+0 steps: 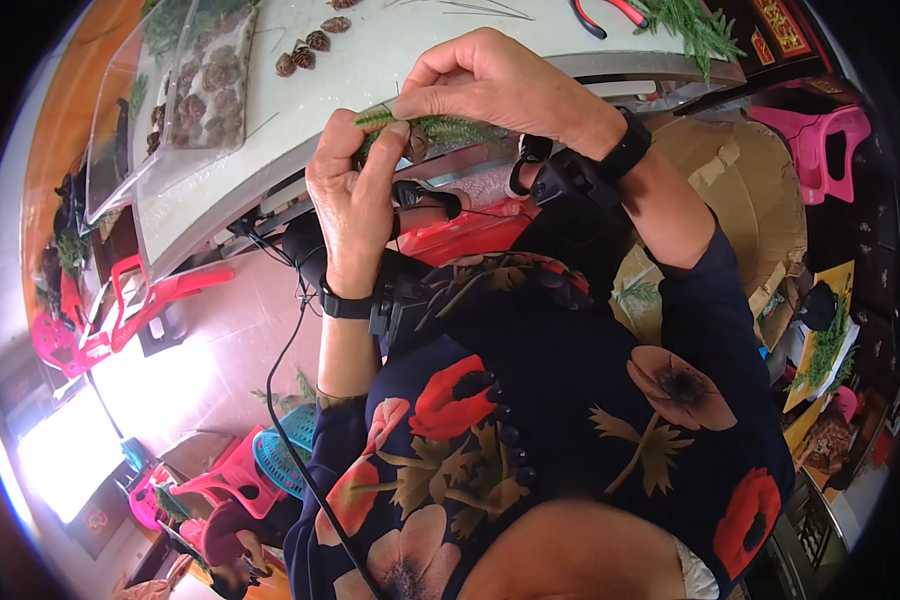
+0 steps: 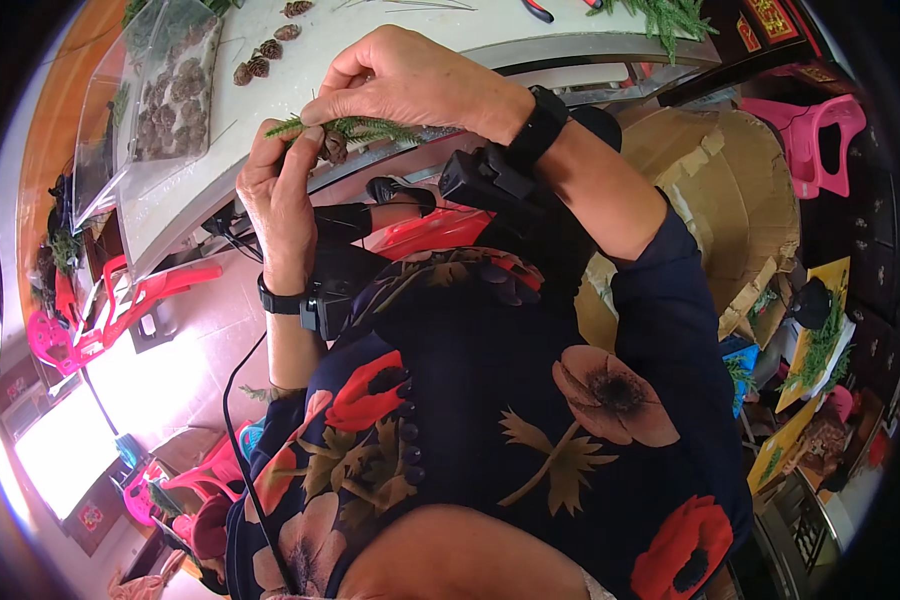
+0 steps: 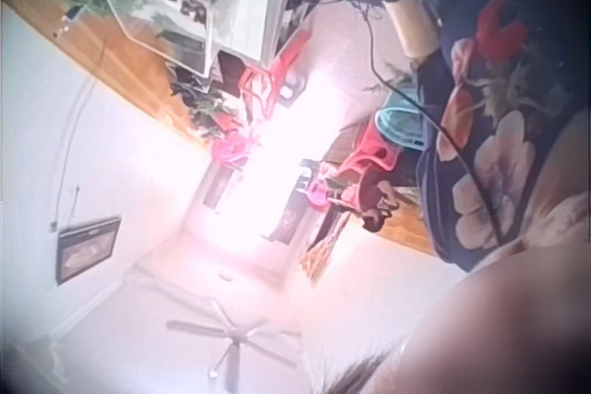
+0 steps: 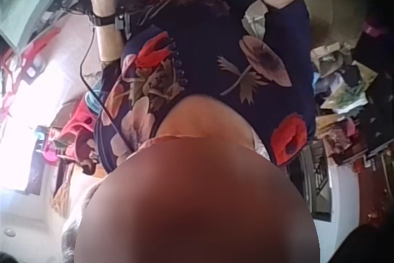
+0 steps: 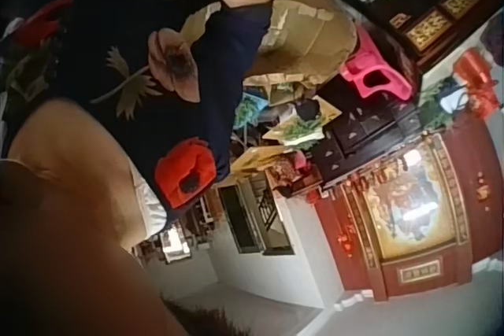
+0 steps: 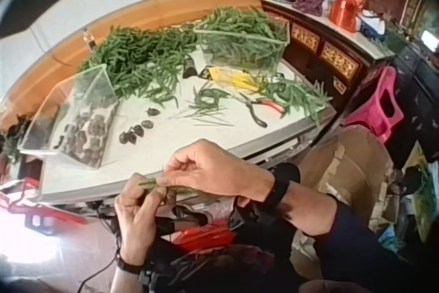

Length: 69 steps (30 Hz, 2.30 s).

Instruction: Assembling small decorative wreaths from greenery and pinecones using wire and pliers.

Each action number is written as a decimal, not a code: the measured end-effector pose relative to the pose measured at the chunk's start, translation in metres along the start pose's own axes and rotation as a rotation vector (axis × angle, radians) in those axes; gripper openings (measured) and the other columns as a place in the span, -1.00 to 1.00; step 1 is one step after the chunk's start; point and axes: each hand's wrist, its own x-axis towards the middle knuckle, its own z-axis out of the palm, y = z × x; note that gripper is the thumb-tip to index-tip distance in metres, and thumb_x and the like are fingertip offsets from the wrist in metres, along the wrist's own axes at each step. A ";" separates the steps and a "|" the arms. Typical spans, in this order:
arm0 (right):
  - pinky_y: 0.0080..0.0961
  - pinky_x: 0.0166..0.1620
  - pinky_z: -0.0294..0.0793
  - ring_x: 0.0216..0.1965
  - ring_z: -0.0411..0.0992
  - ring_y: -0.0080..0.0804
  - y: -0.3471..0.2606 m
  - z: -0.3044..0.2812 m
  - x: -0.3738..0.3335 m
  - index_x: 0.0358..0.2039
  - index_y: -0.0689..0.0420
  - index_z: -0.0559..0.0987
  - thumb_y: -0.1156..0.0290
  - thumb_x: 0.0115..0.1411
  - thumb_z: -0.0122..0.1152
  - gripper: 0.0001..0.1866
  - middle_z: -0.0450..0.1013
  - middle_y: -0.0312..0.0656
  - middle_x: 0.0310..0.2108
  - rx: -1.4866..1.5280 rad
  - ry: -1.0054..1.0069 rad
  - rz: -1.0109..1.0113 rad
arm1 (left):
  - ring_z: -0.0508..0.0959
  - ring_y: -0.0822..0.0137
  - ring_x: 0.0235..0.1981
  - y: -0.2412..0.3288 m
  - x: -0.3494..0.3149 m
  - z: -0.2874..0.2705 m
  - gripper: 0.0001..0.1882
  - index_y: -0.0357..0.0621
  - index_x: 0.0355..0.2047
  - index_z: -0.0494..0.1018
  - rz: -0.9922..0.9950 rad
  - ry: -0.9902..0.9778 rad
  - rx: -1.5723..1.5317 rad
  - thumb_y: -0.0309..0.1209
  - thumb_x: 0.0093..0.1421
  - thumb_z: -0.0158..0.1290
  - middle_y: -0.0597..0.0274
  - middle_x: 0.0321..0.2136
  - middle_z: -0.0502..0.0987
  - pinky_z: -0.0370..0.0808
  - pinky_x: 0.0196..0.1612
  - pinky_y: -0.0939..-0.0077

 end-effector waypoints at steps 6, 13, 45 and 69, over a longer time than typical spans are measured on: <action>-0.73 -0.34 0.37 -0.44 0.38 -0.72 -0.003 -0.001 -0.002 -0.36 0.26 0.62 0.41 0.15 0.27 -0.84 0.49 -0.37 -0.52 0.199 0.030 0.215 | 0.27 0.59 -0.53 0.000 0.003 -0.003 -0.90 -0.31 -0.48 0.43 0.067 -0.011 0.080 -0.51 0.10 0.09 0.37 -0.59 0.38 0.26 -0.45 0.67; -0.76 -0.38 0.34 -0.51 0.36 -0.67 0.006 0.001 -0.003 -0.37 0.25 0.62 0.47 0.08 0.31 -0.87 0.48 -0.35 -0.48 0.024 0.061 -0.111 | 0.39 0.58 -0.48 0.007 0.000 0.000 -0.91 -0.31 -0.47 0.46 0.054 -0.048 0.026 -0.52 0.14 0.08 0.33 -0.55 0.46 0.34 -0.38 0.67; -0.55 -0.41 0.48 -0.46 0.49 -0.37 0.015 0.014 -0.018 -0.31 0.17 0.59 0.60 0.09 0.21 -0.87 0.51 -0.20 -0.37 -0.481 0.514 -0.740 | 0.42 0.55 -0.44 0.001 0.007 0.010 -0.92 -0.28 -0.36 0.54 -0.111 -0.057 -0.405 -0.53 0.13 0.10 0.37 -0.45 0.50 0.36 -0.30 0.65; -0.52 -0.31 0.42 -0.34 0.45 -0.41 -0.022 0.013 -0.006 -0.41 0.14 0.60 0.46 0.05 0.25 -0.93 0.48 -0.29 -0.38 -0.422 0.453 -0.554 | 0.46 0.55 -0.46 0.007 0.017 -0.015 -0.91 -0.30 -0.35 0.50 -0.232 -0.198 -0.245 -0.52 0.15 0.06 0.31 -0.46 0.52 0.39 -0.33 0.68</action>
